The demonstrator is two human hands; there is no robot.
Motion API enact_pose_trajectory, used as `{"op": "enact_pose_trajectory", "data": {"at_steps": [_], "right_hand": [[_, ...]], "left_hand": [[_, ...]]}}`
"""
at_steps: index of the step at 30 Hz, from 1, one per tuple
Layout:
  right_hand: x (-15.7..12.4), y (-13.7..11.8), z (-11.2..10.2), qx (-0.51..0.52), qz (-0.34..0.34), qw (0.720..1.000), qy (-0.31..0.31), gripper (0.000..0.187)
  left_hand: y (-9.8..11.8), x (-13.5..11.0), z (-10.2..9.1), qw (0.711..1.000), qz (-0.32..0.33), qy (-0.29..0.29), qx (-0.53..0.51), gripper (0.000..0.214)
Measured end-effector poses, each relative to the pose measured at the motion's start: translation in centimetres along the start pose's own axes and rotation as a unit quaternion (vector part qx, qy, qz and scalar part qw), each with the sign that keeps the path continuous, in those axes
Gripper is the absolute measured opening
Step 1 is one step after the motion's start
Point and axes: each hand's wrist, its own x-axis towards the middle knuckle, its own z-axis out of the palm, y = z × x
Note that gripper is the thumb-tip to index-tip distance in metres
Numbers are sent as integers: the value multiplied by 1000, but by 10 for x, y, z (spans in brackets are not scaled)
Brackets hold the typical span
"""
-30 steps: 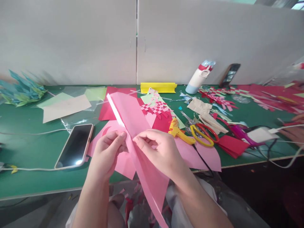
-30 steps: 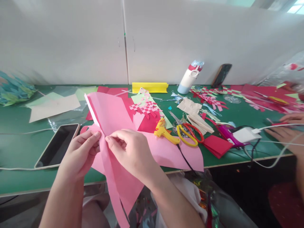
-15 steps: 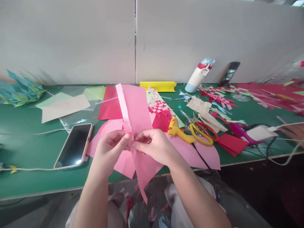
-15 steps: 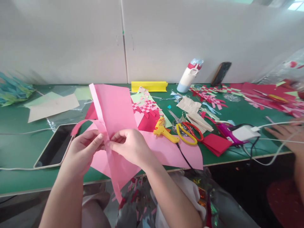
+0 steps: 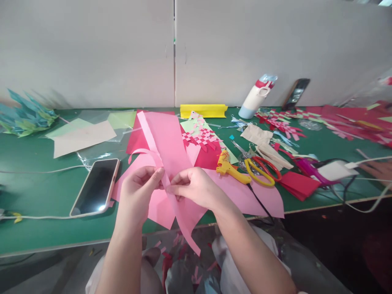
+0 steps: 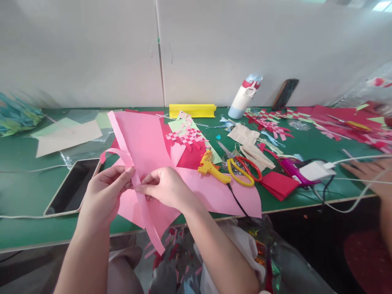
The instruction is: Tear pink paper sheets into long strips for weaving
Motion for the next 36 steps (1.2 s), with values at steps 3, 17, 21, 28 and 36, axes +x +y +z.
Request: {"op": "enact_pose_trajectory", "data": {"at_steps": [3, 17, 21, 28, 36], "right_hand": [[1, 2, 0, 10, 13, 1000, -21, 30], [6, 9, -6, 62, 32, 994, -80, 28], [2, 7, -11, -5, 39, 992, -123, 27], [-2, -4, -10, -110, -78, 988, 71, 28], [-3, -2, -9, -71, -140, 981, 111, 11]], "left_hand": [[-1, 1, -1, 1000, 7, 13, -18, 16], [-1, 4, -7, 999, -6, 8, -35, 18], [1, 2, -9, 1000, 11, 7, -1, 12], [6, -4, 1, 995, 18, -22, 95, 12], [1, -5, 1, 995, -18, -101, 18, 14]]}}
